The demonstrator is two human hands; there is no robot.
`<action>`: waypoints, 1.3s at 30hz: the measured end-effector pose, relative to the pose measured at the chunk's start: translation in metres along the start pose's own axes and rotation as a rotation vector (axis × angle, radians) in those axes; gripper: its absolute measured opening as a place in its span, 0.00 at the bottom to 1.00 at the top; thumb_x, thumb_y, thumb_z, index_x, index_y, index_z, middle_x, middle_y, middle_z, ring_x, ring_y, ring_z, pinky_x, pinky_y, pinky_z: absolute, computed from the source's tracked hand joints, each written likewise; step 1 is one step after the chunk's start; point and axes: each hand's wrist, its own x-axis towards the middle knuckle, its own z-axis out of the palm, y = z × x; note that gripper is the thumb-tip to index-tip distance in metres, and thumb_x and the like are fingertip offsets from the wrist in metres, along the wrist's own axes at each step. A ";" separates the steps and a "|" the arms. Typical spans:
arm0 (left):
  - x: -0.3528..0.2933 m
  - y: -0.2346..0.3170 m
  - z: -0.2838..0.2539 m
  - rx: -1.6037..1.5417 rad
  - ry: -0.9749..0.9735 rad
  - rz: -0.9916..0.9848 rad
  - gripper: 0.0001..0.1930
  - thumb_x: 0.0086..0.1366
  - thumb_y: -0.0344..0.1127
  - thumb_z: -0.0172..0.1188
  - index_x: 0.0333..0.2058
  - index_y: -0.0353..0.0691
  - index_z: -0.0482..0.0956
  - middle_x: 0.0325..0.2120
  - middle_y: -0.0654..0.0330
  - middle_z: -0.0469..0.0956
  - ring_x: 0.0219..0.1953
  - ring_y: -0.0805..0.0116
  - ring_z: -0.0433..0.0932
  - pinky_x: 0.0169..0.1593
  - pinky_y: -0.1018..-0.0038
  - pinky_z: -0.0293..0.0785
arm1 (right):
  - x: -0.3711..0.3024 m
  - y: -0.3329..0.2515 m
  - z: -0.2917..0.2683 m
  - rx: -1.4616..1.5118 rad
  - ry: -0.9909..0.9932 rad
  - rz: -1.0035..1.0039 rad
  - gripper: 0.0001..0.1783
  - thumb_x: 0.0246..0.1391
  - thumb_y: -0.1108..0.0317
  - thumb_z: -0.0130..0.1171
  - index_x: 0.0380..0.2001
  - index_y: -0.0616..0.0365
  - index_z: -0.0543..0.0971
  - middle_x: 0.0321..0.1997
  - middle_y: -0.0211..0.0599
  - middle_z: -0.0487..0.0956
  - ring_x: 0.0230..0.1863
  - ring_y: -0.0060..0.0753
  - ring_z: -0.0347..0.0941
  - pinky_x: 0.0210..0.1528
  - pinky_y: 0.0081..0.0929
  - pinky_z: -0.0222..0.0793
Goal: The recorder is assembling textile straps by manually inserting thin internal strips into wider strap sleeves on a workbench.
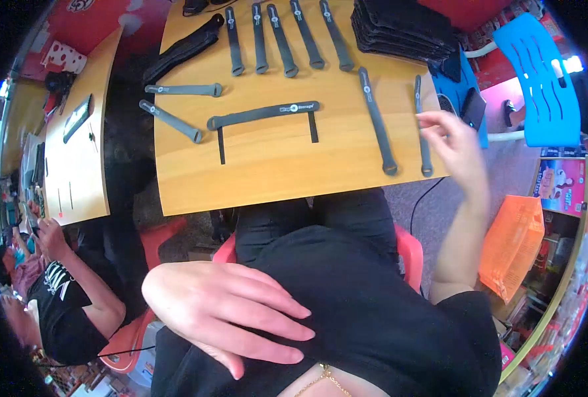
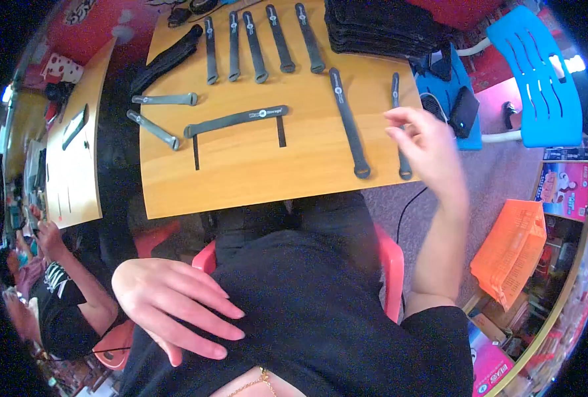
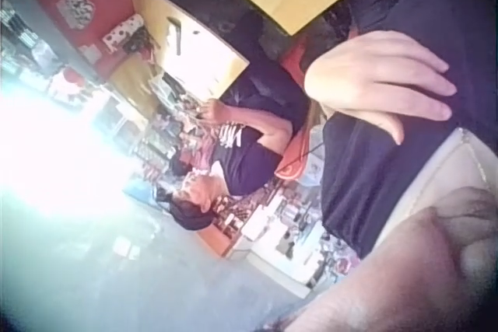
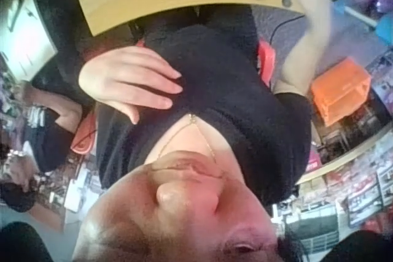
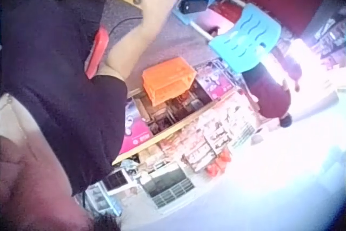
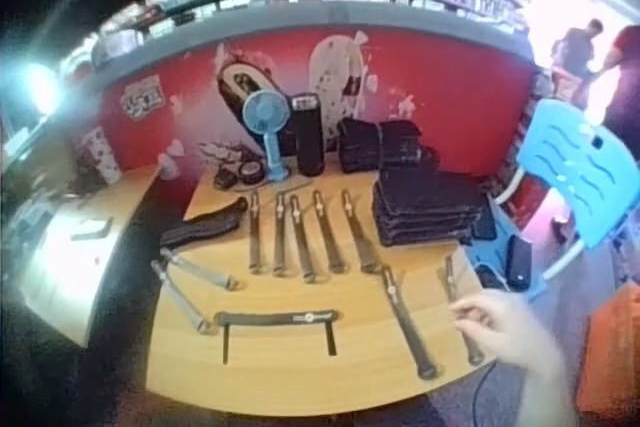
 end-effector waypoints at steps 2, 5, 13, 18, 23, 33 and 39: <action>0.004 -0.008 0.000 -0.058 -0.005 0.007 0.20 0.63 0.46 0.58 0.42 0.34 0.80 0.43 0.48 0.77 0.44 0.52 0.78 0.43 0.64 0.75 | 0.002 0.012 0.026 -0.120 0.016 0.092 0.13 0.50 0.66 0.61 0.38 0.60 0.77 0.36 0.39 0.80 0.35 0.32 0.77 0.36 0.27 0.72; 0.002 -0.025 -0.005 -0.029 0.136 -0.099 0.22 0.60 0.46 0.62 0.41 0.30 0.78 0.39 0.47 0.78 0.43 0.49 0.78 0.44 0.62 0.75 | 0.010 0.009 0.064 -0.342 0.144 0.093 0.15 0.48 0.66 0.63 0.39 0.58 0.75 0.34 0.40 0.79 0.35 0.42 0.77 0.36 0.34 0.72; -0.005 -0.074 0.014 0.006 0.532 -0.706 0.14 0.59 0.33 0.61 0.41 0.32 0.77 0.36 0.55 0.80 0.41 0.61 0.79 0.46 0.70 0.73 | 0.021 0.014 0.078 -0.145 0.043 0.298 0.19 0.47 0.69 0.63 0.43 0.59 0.72 0.25 0.32 0.77 0.26 0.29 0.74 0.29 0.27 0.68; 0.016 -0.104 0.036 -0.145 0.879 -0.702 0.23 0.62 0.30 0.56 0.55 0.33 0.65 0.48 0.55 0.73 0.48 0.66 0.75 0.49 0.72 0.73 | 0.012 -0.012 0.080 0.396 0.024 0.211 0.09 0.54 0.71 0.59 0.38 0.60 0.74 0.23 0.19 0.72 0.23 0.08 0.64 0.24 0.12 0.60; 0.018 -0.124 0.032 -0.208 0.930 -0.728 0.21 0.58 0.26 0.62 0.50 0.31 0.69 0.40 0.56 0.77 0.41 0.71 0.77 0.44 0.76 0.75 | -0.003 -0.072 0.098 0.941 0.020 0.266 0.07 0.55 0.74 0.56 0.37 0.58 0.72 0.27 0.24 0.72 0.20 0.11 0.66 0.22 0.11 0.63; -0.039 -0.117 0.022 -0.339 1.097 -0.778 0.07 0.62 0.26 0.58 0.38 0.31 0.76 0.29 0.62 0.76 0.30 0.77 0.77 0.32 0.83 0.72 | 0.008 -0.072 0.121 1.227 0.091 0.185 0.06 0.57 0.76 0.53 0.39 0.60 0.73 0.27 0.27 0.72 0.24 0.14 0.67 0.25 0.14 0.66; -0.070 -0.099 0.006 -0.100 1.202 -0.821 0.07 0.59 0.23 0.59 0.37 0.31 0.78 0.31 0.61 0.75 0.28 0.77 0.77 0.30 0.85 0.73 | 0.004 -0.044 0.116 1.037 0.049 0.187 0.08 0.59 0.73 0.53 0.41 0.62 0.76 0.33 0.30 0.73 0.28 0.17 0.70 0.30 0.15 0.70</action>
